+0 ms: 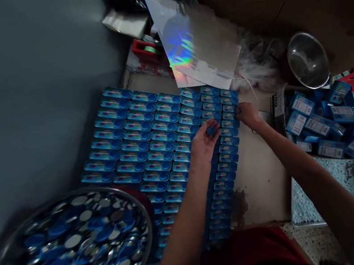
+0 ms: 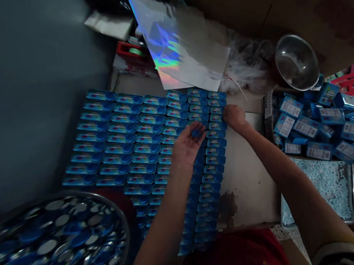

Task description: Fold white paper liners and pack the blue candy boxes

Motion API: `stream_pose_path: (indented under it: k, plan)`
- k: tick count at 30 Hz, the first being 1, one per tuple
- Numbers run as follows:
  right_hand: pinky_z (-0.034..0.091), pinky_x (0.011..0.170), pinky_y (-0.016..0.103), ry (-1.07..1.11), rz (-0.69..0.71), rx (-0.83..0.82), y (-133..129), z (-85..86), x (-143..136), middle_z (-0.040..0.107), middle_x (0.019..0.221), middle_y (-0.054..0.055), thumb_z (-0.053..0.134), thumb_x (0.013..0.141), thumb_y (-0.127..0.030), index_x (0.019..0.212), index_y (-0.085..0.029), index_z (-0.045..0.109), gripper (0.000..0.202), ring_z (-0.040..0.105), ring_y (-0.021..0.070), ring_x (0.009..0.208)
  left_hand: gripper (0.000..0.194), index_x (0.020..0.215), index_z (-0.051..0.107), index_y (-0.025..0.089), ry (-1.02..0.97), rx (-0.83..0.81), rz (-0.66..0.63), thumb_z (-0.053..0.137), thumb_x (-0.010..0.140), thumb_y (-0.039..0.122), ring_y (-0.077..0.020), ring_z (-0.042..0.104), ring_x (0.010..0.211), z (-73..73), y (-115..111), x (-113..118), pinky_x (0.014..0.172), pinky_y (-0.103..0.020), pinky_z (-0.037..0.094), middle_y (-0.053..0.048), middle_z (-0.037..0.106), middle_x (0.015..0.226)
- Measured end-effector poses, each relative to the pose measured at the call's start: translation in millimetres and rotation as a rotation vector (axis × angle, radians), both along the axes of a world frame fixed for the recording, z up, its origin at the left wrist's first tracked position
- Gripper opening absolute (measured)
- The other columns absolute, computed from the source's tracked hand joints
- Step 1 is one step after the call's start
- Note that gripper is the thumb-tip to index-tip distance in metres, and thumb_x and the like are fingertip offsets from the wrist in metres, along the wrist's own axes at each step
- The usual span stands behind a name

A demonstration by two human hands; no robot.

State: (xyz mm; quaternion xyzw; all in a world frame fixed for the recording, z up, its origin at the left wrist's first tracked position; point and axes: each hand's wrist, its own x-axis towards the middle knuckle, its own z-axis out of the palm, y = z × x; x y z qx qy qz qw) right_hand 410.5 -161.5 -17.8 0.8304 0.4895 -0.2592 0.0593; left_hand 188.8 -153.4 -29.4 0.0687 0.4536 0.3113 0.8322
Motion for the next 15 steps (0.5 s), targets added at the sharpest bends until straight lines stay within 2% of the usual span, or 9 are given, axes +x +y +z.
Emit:
stream_pose_path:
  k: [4,8,12,15]
  plan:
    - [0.056,0.09,0.04,-0.054,-0.003,-0.13,23.8,-6.5,4.7,0.074,0.117,0.016,0.082,0.074,-0.023,0.113,-0.017,0.072,0.041,0.071,0.0344,0.11,0.028,0.107,0.076,0.017,-0.015,0.021,0.006,0.059,0.099,0.037,-0.0223,0.069,0.122,-5.6,3.4,-13.7,0.106,-0.036,0.056,-0.01,0.075,0.124]
    - [0.056,0.089,0.042,-0.048,-0.006,-0.098,31.0,-10.3,12.5,0.073,0.117,0.013,0.084,0.073,-0.03,0.125,-0.018,0.064,0.056,0.07,0.035,0.11,0.026,0.106,0.076,0.017,-0.018,-0.006,0.042,0.061,0.097,0.036,-0.0206,0.07,0.117,-1.8,0.0,-8.5,0.102,-0.033,0.058,-0.009,0.076,0.121]
    - [0.053,0.086,0.041,-0.016,0.069,0.002,18.1,-8.8,14.9,0.074,0.109,0.012,0.08,0.072,-0.022,0.115,-0.02,0.065,0.046,0.07,0.0339,0.104,0.012,0.093,0.075,0.016,0.073,-0.087,0.032,0.065,0.088,0.021,-0.0166,0.074,0.096,22.6,-31.1,4.8,0.094,-0.03,0.059,-0.007,0.078,0.099]
    - [0.05,0.083,0.038,0.055,0.074,0.26,-10.1,-15.8,11.0,0.073,0.105,0.013,0.071,0.075,-0.021,0.108,-0.019,0.067,0.033,0.068,0.0302,0.098,0.013,0.085,0.075,0.014,0.221,-0.07,-0.013,0.066,0.078,0.01,-0.0142,0.07,0.075,45.5,-67.0,-6.9,0.078,-0.027,0.058,-0.006,0.075,0.081]
